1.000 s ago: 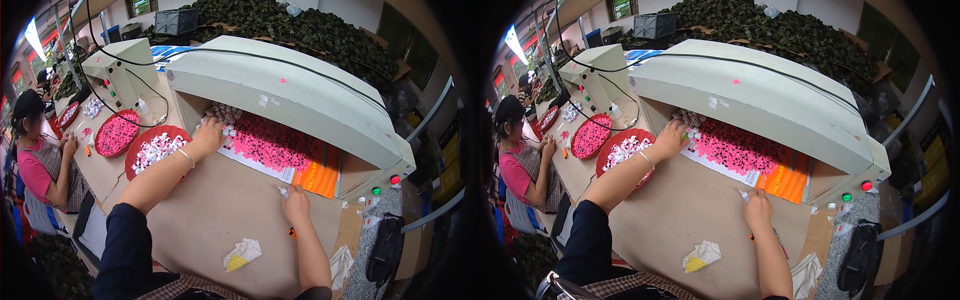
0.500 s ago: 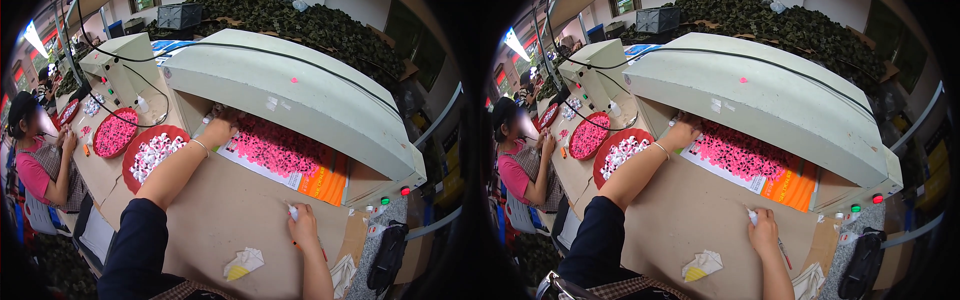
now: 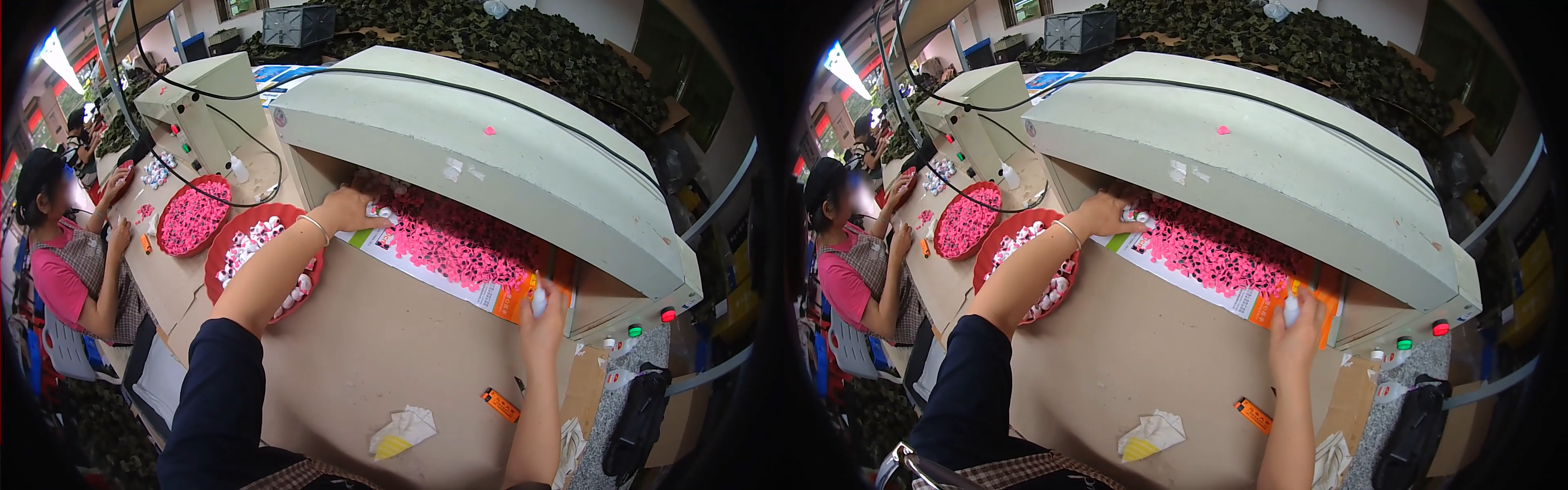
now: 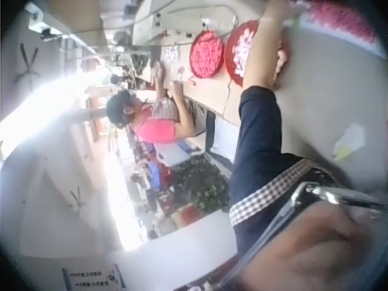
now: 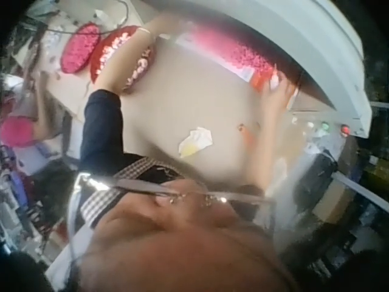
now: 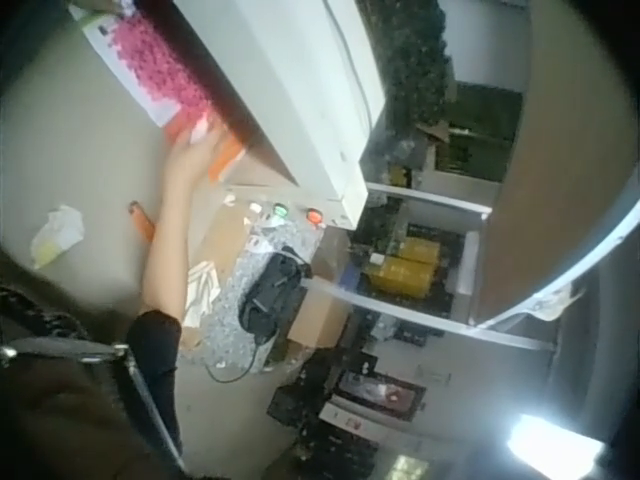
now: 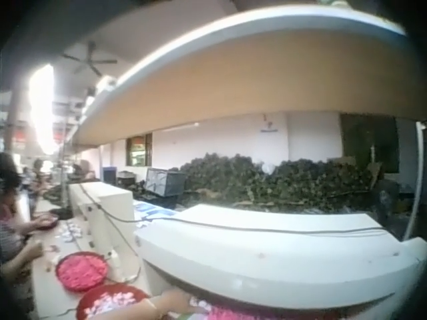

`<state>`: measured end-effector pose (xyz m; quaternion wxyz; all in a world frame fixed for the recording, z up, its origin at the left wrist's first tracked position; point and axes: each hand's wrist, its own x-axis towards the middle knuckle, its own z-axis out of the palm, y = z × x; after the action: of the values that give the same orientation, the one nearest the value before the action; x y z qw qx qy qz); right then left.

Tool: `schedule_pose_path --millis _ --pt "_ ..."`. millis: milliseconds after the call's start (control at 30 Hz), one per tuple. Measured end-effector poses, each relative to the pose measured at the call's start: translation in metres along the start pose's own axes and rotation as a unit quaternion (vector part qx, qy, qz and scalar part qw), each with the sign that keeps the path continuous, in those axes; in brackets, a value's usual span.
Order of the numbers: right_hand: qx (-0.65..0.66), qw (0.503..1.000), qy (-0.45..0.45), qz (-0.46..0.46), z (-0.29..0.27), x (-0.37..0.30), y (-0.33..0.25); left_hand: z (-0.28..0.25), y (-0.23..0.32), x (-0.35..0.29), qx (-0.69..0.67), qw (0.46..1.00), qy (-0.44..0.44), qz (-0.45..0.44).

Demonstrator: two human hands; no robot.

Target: The person applies glue from a bottle onto small plastic pieces, attaches decorative parts to them by hand, and joins the components together.

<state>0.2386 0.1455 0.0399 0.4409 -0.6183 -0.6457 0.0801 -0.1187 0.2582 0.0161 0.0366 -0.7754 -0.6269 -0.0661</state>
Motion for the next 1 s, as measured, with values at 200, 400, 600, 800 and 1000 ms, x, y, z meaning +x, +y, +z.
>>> schedule_pose_path --millis 200,400,600,800,1000 --pt "0.090 0.986 -0.130 0.047 -0.012 -0.021 -0.024 0.006 -0.001 0.008 0.057 0.993 -0.100 -0.037" --pt "0.159 0.951 -0.241 0.116 -0.048 -0.091 -0.026 0.025 -0.009 0.013 0.070 0.997 0.035 -0.014" --pt "0.275 0.908 -0.230 0.218 -0.044 -0.132 -0.017 0.014 0.001 0.018 0.080 0.994 -0.058 -0.039" --pt "0.294 0.887 -0.269 0.235 -0.035 -0.146 -0.015 0.015 -0.010 0.005 -0.145 0.970 0.171 -0.097" --pt "0.340 0.868 -0.231 0.280 -0.040 -0.140 -0.014 0.003 0.061 -0.038 -0.270 0.947 0.120 0.126"
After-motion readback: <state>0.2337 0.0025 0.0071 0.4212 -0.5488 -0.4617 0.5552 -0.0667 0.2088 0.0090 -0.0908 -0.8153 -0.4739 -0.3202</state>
